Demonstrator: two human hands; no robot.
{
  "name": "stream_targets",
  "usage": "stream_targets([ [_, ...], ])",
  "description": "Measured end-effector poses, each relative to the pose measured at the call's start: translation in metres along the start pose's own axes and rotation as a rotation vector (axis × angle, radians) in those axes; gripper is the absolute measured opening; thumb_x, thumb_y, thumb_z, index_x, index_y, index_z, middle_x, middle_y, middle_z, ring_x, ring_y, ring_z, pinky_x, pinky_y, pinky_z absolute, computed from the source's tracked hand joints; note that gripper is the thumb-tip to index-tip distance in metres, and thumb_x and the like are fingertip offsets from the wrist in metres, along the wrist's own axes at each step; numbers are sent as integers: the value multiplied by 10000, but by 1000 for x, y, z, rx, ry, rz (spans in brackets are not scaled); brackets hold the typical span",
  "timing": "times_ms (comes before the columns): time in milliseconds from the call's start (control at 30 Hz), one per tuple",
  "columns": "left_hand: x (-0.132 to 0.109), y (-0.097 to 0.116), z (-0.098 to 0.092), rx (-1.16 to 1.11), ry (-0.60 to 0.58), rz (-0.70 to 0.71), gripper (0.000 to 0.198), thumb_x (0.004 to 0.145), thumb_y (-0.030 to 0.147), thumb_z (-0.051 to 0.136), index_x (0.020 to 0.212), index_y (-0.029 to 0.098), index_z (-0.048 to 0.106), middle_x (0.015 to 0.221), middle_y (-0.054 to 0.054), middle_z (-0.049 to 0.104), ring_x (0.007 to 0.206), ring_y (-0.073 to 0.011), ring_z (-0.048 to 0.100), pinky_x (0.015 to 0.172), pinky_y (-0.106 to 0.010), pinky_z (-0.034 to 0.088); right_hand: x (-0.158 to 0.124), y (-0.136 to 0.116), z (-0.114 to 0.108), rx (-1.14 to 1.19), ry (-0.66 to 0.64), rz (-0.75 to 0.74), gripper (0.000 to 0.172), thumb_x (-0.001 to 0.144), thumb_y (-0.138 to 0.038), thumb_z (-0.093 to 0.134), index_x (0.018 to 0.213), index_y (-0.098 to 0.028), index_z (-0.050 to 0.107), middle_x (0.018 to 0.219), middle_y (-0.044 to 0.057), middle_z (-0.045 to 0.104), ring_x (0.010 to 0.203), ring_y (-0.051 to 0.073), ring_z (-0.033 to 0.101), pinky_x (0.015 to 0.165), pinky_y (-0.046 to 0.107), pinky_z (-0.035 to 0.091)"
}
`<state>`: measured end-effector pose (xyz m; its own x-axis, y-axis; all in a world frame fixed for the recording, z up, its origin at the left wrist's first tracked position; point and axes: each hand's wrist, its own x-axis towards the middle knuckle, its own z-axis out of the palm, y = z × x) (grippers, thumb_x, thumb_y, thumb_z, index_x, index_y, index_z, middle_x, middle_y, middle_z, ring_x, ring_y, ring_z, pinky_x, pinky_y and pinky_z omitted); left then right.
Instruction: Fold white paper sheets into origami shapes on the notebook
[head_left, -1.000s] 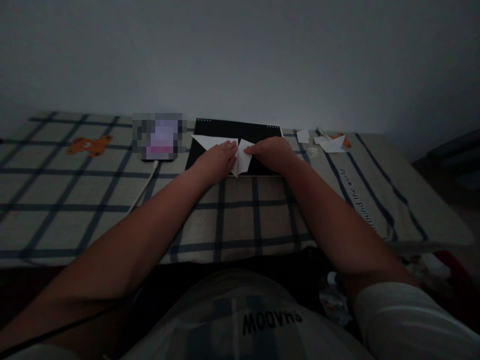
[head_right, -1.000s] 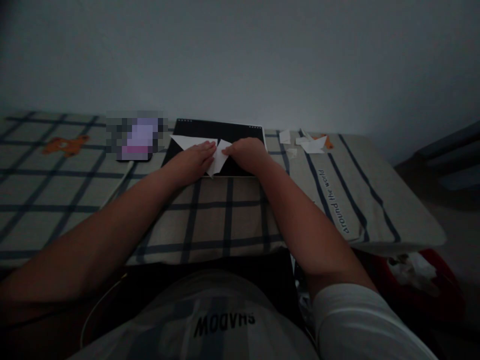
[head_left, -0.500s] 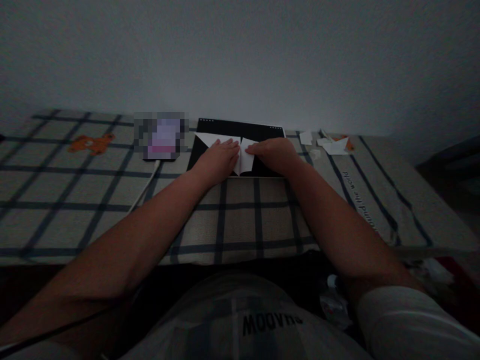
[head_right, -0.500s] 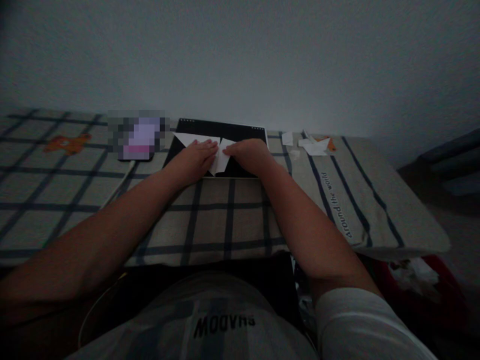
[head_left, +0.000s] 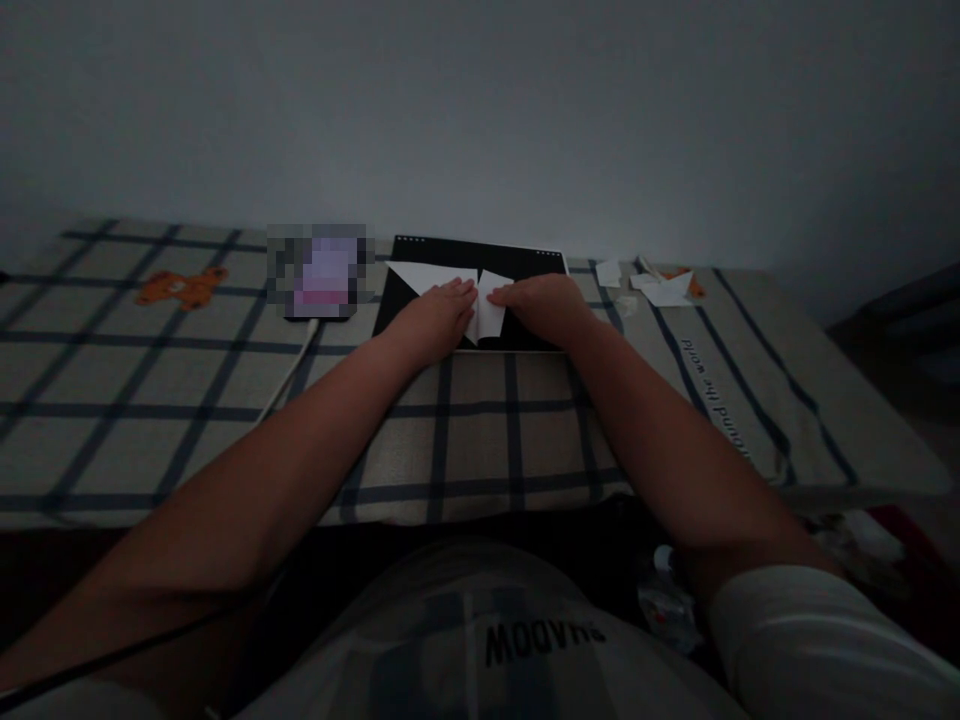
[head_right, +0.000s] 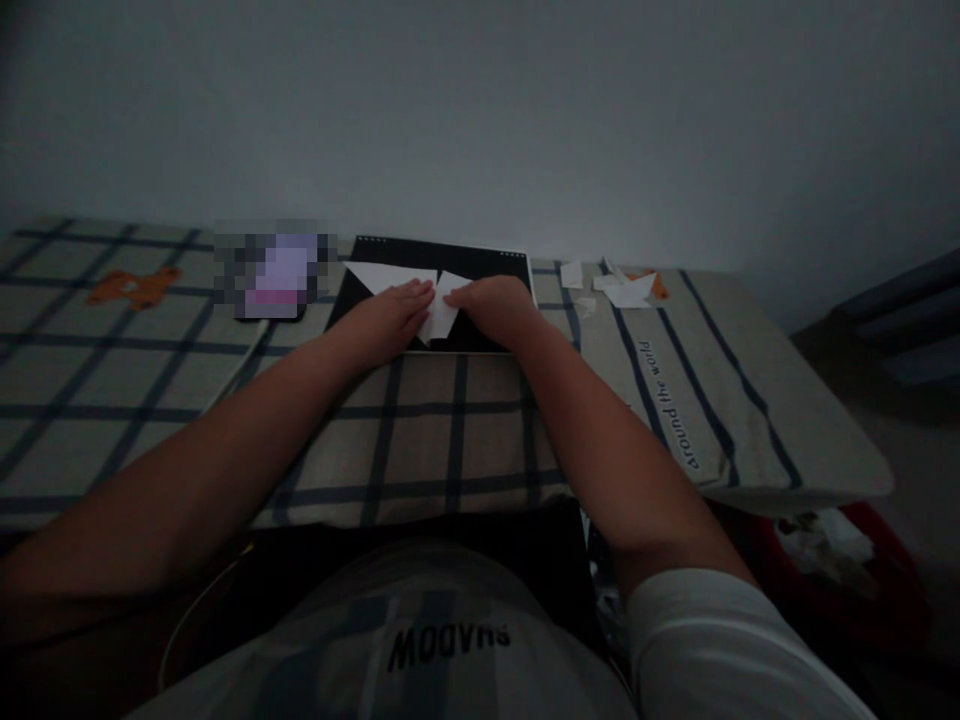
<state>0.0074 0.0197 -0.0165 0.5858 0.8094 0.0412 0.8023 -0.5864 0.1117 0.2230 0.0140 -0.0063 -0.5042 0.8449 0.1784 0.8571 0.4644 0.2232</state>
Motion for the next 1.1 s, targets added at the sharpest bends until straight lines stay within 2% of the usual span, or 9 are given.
stream_targets([
  [167, 0, -2, 1, 14, -15, 9, 556, 1155, 212, 347, 1654, 10, 483, 1777, -206, 427, 1689, -278, 364, 1394, -415, 297, 0, -3, -7, -22, -44, 27, 428, 1177, -301, 439, 1336, -314, 836, 1247, 71, 864, 1059, 257, 812, 755, 340, 508],
  [333, 0, -3, 3, 11, 15, 18, 554, 1160, 220, 349, 1659, 20, 482, 1770, -205, 441, 1680, -281, 384, 1389, -427, 312, -2, -5, -11, -20, -65, 33, 421, 1168, -286, 452, 1377, -330, 814, 1293, 58, 853, 1101, 262, 816, 776, 342, 530],
  [533, -1, 0, 3, 24, -5, 5, 555, 1163, 199, 345, 1661, -14, 464, 1769, -219, 435, 1686, -285, 369, 1397, -415, 290, -4, -1, -6, 65, 16, -58, 416, 1131, -269, 505, 1449, -318, 768, 1448, 27, 787, 1252, 273, 786, 890, 377, 599],
  [633, -2, -1, 3, 18, 5, 9, 560, 1164, 207, 346, 1672, -5, 449, 1773, -213, 431, 1693, -284, 355, 1402, -424, 279, -4, -1, -6, 80, 2, -66, 411, 1136, -239, 498, 1418, -309, 789, 1442, 31, 784, 1271, 269, 784, 937, 392, 618],
  [800, -4, -4, 6, -3, 56, 44, 554, 1162, 226, 334, 1658, 26, 482, 1757, -192, 468, 1688, -260, 368, 1393, -420, 311, -2, -2, 0, 80, 32, -64, 407, 1134, -212, 507, 1385, -329, 806, 1421, 8, 796, 1244, 243, 796, 942, 373, 625],
  [933, -5, 0, 3, 1, 35, 19, 557, 1158, 219, 348, 1649, -5, 484, 1762, -199, 458, 1687, -266, 368, 1400, -402, 290, -1, -3, 6, 82, 69, -58, 402, 1132, -218, 507, 1371, -328, 811, 1388, 16, 816, 1188, 241, 808, 910, 373, 620],
  [1100, -5, -3, 3, -24, 32, -4, 569, 1167, 260, 342, 1667, 19, 472, 1782, -179, 432, 1693, -263, 355, 1405, -403, 270, -1, -2, 4, 107, 98, -52, 388, 1132, -242, 508, 1359, -308, 816, 1379, 37, 823, 1179, 251, 805, 883, 368, 605],
])
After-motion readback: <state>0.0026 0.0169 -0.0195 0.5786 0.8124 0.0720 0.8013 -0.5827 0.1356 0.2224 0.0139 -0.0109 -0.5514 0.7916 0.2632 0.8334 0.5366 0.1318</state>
